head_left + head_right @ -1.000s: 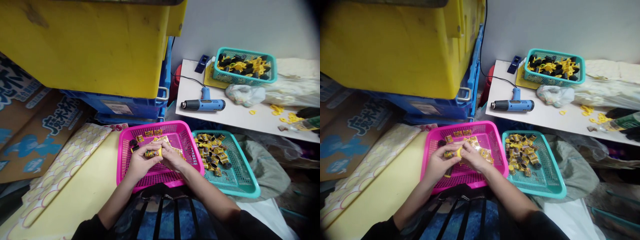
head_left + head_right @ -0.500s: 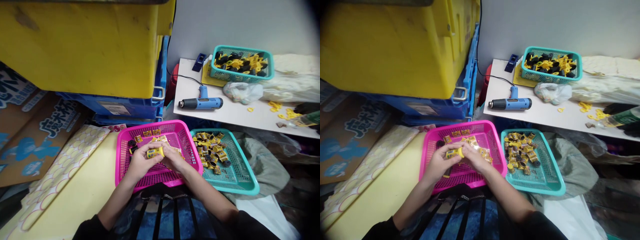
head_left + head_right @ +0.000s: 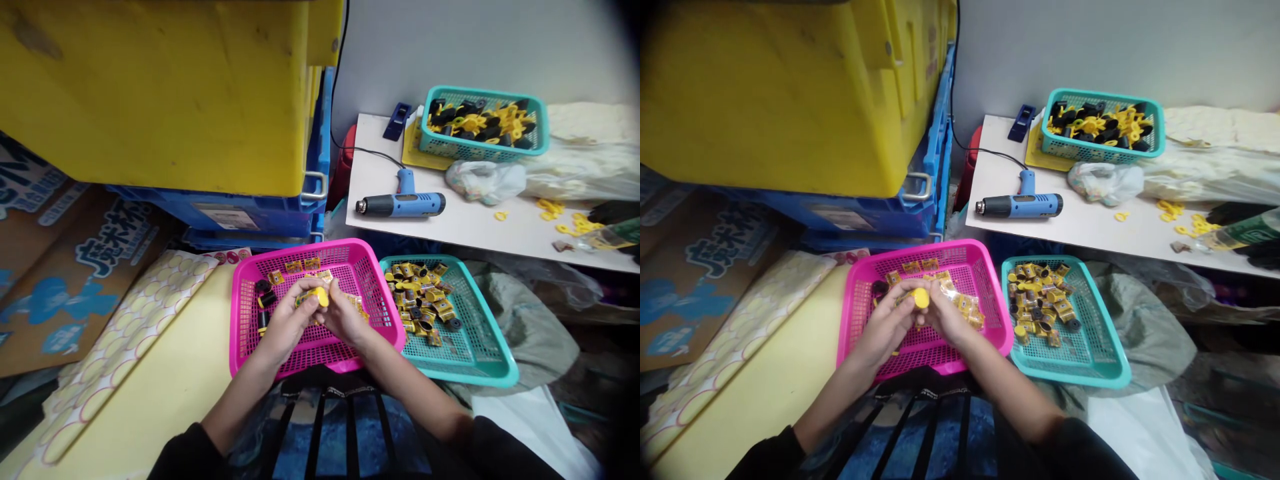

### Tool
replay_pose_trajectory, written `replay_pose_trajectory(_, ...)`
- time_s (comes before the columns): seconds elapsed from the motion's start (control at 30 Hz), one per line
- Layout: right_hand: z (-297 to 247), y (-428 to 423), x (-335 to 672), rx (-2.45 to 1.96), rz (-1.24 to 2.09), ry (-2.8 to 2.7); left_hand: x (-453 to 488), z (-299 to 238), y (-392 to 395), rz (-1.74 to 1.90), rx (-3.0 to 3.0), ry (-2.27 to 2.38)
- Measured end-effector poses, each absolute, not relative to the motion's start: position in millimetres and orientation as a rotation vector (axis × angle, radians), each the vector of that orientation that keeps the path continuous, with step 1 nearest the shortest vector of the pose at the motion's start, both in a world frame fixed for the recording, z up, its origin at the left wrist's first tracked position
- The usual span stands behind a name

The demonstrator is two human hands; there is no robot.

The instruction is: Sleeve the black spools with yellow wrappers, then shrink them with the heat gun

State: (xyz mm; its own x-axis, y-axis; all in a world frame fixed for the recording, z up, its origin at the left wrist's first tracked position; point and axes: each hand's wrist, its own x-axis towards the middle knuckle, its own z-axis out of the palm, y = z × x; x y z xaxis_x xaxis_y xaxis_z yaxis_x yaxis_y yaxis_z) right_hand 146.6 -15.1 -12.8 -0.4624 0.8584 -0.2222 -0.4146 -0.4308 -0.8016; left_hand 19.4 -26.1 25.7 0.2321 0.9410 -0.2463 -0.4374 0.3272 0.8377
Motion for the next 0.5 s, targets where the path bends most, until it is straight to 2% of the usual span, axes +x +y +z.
replay_pose_trajectory(0.1, -3, -16, 156, -0.874, 1.758, -1.154, 17, 25, -27, 1.055, 0.576, 0.818)
replay_pose_trajectory(0.23, 20, -21, 179, -0.950, 1.165, -1.741, 21, 21, -30, 1.003, 0.654, 0.834)
replay_pose_trajectory(0.33, 37, -30, 213, -1.055, 0.806, -1.905, 27, 18, -32, 0.904, 0.884, 0.815)
replay_pose_trajectory(0.5, 47, -50, 301, -1.861, 0.196, -1.779, 11, 12, -22, 0.816, 1.071, 0.958)
